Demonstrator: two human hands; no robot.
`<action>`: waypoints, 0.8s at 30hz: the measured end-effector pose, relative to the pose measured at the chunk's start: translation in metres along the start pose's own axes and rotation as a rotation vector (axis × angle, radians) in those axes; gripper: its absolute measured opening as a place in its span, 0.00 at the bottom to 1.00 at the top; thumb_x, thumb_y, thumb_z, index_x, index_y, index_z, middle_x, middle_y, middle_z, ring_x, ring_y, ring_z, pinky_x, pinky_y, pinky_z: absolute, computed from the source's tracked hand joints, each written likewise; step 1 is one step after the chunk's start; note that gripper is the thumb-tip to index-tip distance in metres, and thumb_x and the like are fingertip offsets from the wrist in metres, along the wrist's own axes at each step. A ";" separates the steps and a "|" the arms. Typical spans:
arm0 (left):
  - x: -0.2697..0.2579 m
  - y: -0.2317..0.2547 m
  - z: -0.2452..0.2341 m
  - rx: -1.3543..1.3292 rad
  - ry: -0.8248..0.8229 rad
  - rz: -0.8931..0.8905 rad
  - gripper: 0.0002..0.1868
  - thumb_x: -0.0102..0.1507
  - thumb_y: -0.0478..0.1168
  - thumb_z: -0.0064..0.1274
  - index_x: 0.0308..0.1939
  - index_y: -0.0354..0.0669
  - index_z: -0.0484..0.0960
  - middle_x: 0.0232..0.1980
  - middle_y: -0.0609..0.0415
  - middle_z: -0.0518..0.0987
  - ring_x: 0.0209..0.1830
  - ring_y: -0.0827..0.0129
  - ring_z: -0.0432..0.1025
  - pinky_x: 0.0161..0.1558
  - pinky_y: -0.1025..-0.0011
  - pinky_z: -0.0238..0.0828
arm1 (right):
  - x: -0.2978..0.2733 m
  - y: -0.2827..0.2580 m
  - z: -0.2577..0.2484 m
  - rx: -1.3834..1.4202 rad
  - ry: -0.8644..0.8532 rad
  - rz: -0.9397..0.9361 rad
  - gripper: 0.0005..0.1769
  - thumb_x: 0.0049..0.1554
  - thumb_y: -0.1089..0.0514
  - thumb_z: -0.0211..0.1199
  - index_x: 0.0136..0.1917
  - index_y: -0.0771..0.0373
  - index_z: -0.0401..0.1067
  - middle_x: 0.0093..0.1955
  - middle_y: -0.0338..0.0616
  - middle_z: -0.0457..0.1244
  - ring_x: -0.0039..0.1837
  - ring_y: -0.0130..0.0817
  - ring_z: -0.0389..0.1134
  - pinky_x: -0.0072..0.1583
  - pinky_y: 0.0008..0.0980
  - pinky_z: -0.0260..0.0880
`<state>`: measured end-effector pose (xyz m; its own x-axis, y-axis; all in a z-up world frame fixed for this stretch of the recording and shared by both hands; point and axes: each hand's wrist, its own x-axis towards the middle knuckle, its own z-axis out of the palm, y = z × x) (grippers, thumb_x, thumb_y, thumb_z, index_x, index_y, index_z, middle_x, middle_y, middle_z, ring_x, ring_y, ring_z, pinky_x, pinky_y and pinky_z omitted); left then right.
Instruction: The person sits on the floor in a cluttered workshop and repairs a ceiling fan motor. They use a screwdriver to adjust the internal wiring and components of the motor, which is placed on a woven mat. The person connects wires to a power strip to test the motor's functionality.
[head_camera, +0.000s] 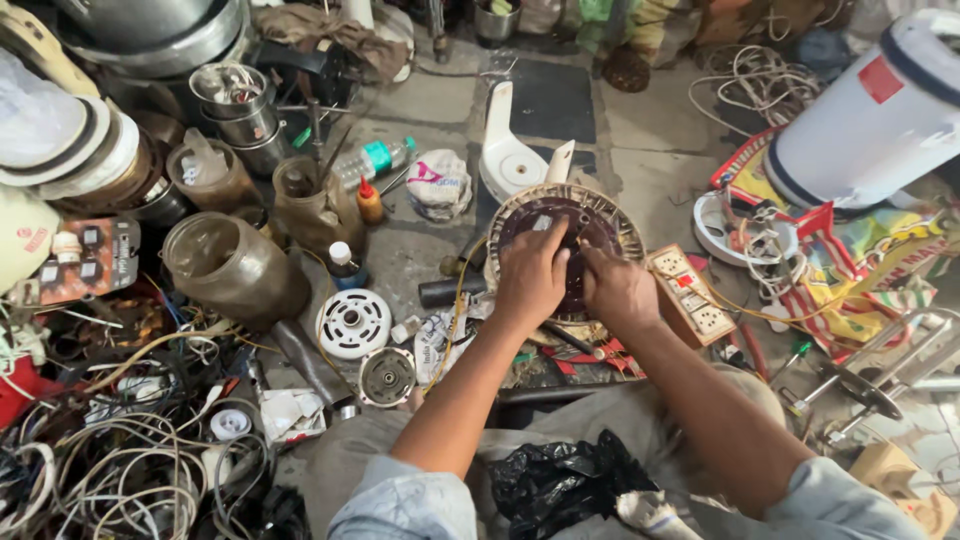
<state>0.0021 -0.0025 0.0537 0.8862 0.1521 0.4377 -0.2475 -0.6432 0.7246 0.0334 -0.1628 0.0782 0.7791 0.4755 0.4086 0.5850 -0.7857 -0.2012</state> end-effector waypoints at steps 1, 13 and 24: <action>0.008 0.000 0.004 -0.033 0.025 0.020 0.24 0.68 0.38 0.52 0.69 0.45 0.72 0.60 0.46 0.79 0.62 0.48 0.71 0.63 0.51 0.64 | 0.000 0.000 0.004 0.027 0.013 -0.021 0.16 0.56 0.58 0.60 0.57 0.60 0.77 0.44 0.53 0.70 0.44 0.53 0.72 0.46 0.48 0.72; -0.001 0.007 0.044 -0.153 0.201 -0.351 0.12 0.60 0.45 0.61 0.39 0.40 0.88 0.37 0.45 0.85 0.38 0.52 0.81 0.43 0.59 0.76 | -0.029 0.011 0.038 1.271 -0.140 0.730 0.15 0.64 0.51 0.61 0.48 0.66 0.76 0.33 0.43 0.68 0.31 0.30 0.67 0.34 0.30 0.66; 0.008 -0.015 0.063 -0.266 0.051 -0.542 0.17 0.60 0.48 0.61 0.35 0.34 0.88 0.30 0.43 0.85 0.29 0.59 0.80 0.37 0.63 0.74 | -0.021 0.018 0.027 1.471 -0.147 0.870 0.07 0.60 0.56 0.61 0.45 0.62 0.72 0.33 0.41 0.66 0.29 0.28 0.65 0.31 0.28 0.65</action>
<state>0.0379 -0.0394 0.0130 0.8951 0.4456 -0.0109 0.1388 -0.2554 0.9568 0.0332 -0.1761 0.0419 0.9189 0.2342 -0.3175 -0.3558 0.1440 -0.9234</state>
